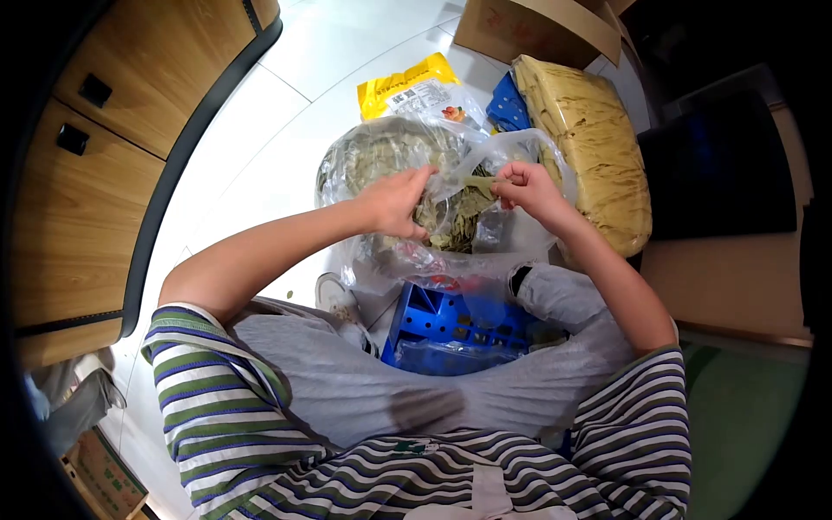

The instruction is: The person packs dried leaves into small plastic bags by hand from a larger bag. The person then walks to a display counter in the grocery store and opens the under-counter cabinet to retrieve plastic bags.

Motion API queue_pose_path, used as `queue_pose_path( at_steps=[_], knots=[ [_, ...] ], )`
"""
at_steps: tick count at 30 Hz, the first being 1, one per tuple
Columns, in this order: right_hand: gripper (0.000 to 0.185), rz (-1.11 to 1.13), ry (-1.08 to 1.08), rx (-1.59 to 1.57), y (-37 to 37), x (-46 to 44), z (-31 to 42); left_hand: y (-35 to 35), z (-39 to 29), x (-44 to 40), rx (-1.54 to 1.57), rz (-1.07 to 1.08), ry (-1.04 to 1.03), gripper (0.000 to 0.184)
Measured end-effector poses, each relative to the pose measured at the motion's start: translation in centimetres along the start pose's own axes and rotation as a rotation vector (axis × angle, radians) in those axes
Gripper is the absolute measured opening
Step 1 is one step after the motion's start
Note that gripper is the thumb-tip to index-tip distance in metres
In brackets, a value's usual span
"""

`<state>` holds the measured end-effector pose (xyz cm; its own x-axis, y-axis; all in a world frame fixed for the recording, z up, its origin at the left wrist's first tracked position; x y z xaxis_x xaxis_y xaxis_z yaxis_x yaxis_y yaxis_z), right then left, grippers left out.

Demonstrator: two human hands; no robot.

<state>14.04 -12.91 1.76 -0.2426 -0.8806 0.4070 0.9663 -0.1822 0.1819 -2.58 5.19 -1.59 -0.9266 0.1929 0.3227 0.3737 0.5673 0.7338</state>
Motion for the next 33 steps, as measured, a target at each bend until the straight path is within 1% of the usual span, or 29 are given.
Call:
queue_pose_path(
  at_steps=[3, 6, 10, 15, 19, 22, 25, 27, 30, 33],
  knots=[
    [0.009, -0.050, -0.010, -0.178, -0.3, 0.1, 0.5, 0.3, -0.9, 0.1, -0.028, 0.016, 0.074, 0.095],
    [0.010, -0.148, -0.021, -0.136, 0.1, 0.0, 0.5, 0.1, -1.0, -0.1, -0.057, -0.001, 0.125, 0.095],
    [0.010, -0.129, 0.002, -0.141, 1.1, 0.1, 0.7, 0.2, -1.0, -0.1, -0.055, -0.009, 0.194, 0.095],
    [0.013, -0.046, -0.029, -0.161, -1.5, 0.0, 0.2, 0.0, -0.9, -0.4, -0.073, -0.058, 0.199, 0.096],
    [0.017, -0.068, -0.011, -0.194, -1.9, -0.6, -0.3, 0.1, -1.3, -0.4, -0.101, -0.054, 0.192, 0.095],
    [0.017, -0.075, -0.032, -0.241, -1.8, -0.7, -0.2, 0.0, -1.6, -0.3, -0.153, -0.093, 0.186, 0.094],
    [0.019, -0.060, -0.056, -0.261, -1.9, -0.7, -0.4, 0.1, -1.9, -0.1, -0.144, -0.042, 0.204, 0.095],
    [0.018, -0.058, -0.048, -0.287, -2.8, -0.8, -0.7, 0.0, -1.9, -0.2, -0.140, -0.051, 0.215, 0.095],
    [0.020, -0.009, -0.079, -0.222, -3.9, -0.7, -0.4, 0.0, -1.9, -0.3, -0.131, -0.069, 0.224, 0.095],
    [0.021, -0.021, -0.064, -0.186, -4.1, -0.9, -1.1, 0.0, -1.9, -0.3, -0.122, -0.083, 0.224, 0.094]
  ],
)
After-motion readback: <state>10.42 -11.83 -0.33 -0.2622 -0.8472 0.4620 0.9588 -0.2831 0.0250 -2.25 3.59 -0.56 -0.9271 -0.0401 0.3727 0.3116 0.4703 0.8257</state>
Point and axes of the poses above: each hand's wrist, its own x-axis away from the middle knuckle, its own y-axis out of the back of the hand, z = x × y, the point moved 3 cm from there along -x, towards the middle knuckle, and after that the axes turned 13 degrees about z, right-handed, at the moved point
